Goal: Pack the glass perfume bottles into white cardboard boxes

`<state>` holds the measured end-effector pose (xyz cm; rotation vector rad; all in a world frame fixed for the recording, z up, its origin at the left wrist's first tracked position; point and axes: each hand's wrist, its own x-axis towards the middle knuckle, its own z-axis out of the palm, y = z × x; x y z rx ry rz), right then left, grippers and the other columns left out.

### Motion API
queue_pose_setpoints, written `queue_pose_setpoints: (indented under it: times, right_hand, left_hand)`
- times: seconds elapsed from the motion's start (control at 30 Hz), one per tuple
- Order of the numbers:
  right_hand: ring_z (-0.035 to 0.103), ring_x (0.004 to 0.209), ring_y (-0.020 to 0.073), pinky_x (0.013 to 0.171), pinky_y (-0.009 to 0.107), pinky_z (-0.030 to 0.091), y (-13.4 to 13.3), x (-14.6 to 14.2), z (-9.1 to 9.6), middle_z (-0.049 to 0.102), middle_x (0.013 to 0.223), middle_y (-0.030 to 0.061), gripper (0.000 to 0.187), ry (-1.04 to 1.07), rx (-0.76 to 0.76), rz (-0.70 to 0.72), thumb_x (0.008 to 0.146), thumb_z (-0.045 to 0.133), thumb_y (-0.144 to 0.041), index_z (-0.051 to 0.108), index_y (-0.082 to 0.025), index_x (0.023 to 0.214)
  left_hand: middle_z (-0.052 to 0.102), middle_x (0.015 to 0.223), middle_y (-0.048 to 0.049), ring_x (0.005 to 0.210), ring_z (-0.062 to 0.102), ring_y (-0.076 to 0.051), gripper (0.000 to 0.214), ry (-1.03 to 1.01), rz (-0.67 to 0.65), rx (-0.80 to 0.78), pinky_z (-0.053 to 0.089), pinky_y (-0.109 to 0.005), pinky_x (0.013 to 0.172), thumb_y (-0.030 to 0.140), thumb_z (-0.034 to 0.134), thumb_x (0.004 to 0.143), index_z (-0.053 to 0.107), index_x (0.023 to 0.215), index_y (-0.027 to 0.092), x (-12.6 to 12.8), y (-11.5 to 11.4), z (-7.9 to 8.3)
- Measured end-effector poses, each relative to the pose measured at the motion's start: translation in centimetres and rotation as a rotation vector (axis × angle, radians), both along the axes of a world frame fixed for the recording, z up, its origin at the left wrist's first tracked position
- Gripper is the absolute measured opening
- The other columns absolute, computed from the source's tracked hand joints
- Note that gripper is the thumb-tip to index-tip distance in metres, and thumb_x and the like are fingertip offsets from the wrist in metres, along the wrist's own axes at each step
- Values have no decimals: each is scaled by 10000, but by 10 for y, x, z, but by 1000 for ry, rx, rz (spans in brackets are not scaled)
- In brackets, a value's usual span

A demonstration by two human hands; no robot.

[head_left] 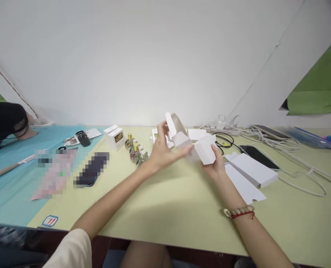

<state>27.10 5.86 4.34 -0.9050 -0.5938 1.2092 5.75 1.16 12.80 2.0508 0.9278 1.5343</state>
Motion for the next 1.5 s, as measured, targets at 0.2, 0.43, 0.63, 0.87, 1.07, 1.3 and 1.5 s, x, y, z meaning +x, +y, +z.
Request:
queue_pose_setpoints:
  times: [0.2, 0.43, 0.63, 0.87, 1.07, 1.3, 1.5]
  right_hand:
    - [638, 883, 163, 677, 243, 550, -7, -22, -5, 657, 1057, -7, 322, -54, -32, 176, 765, 576, -380, 579, -248, 1058]
    - [630, 893, 161, 698, 229, 545, -22, -49, 0, 642, 1077, 13, 328, -171, -97, 240, 744, 619, -322, 573, -233, 1056]
    - [589, 995, 142, 724, 209, 543, -35, -64, 7, 566, 1195, -25, 546, -239, 24, 120, 662, 711, -306, 456, -313, 1145]
    - [607, 969, 166, 714, 249, 560, -43, -62, 21, 588, 1156, -26, 464, -241, 129, -32, 682, 688, -359, 496, -316, 1102]
    - [660, 679, 150, 497, 226, 547, -48, -49, 34, 681, 886, -17, 350, -101, 38, 143, 747, 565, -496, 583, -268, 1012]
    - [660, 770, 160, 602, 252, 569, -50, -54, 29, 674, 942, 2, 354, -149, 178, 192, 752, 564, -514, 577, -259, 997]
    - [587, 990, 161, 761, 281, 542, -56, -72, 23, 611, 1070, 1, 403, -188, 298, 31, 702, 664, -407, 491, -281, 1044]
  left_hand:
    - [569, 1137, -126, 1048, 538, -305, 684, -283, -445, -581, 464, -422, 839, 599, 564, 666, 440, 1173, 157, -22, -53, -69]
    - [611, 1102, -141, 1049, 556, -287, 552, -572, -645, -1102, 429, -407, 895, 561, 488, 735, 566, 1055, 119, -40, -43, -93]
    - [598, 1138, -117, 1019, 572, -265, 494, -414, -652, -1146, 431, -383, 864, 365, 635, 710, 518, 1149, 170, -43, -47, -97]
    - [596, 1097, -83, 918, 597, -215, 506, -486, -444, -975, 450, -305, 752, 397, 502, 818, 364, 1275, 229, -38, -43, -95]
    - [517, 1098, -96, 880, 543, -198, 553, -211, -223, -372, 458, -327, 759, 390, 508, 799, 296, 1279, 216, -41, -52, -108]
    - [510, 1047, -97, 679, 567, -132, 606, -205, -250, -356, 497, -278, 578, 313, 513, 817, 120, 1276, 271, -36, -53, -107]
    - [579, 884, -38, 720, 606, -159, 432, -153, -417, -821, 515, -266, 571, 373, 539, 805, 357, 1181, 261, -28, -58, -99]
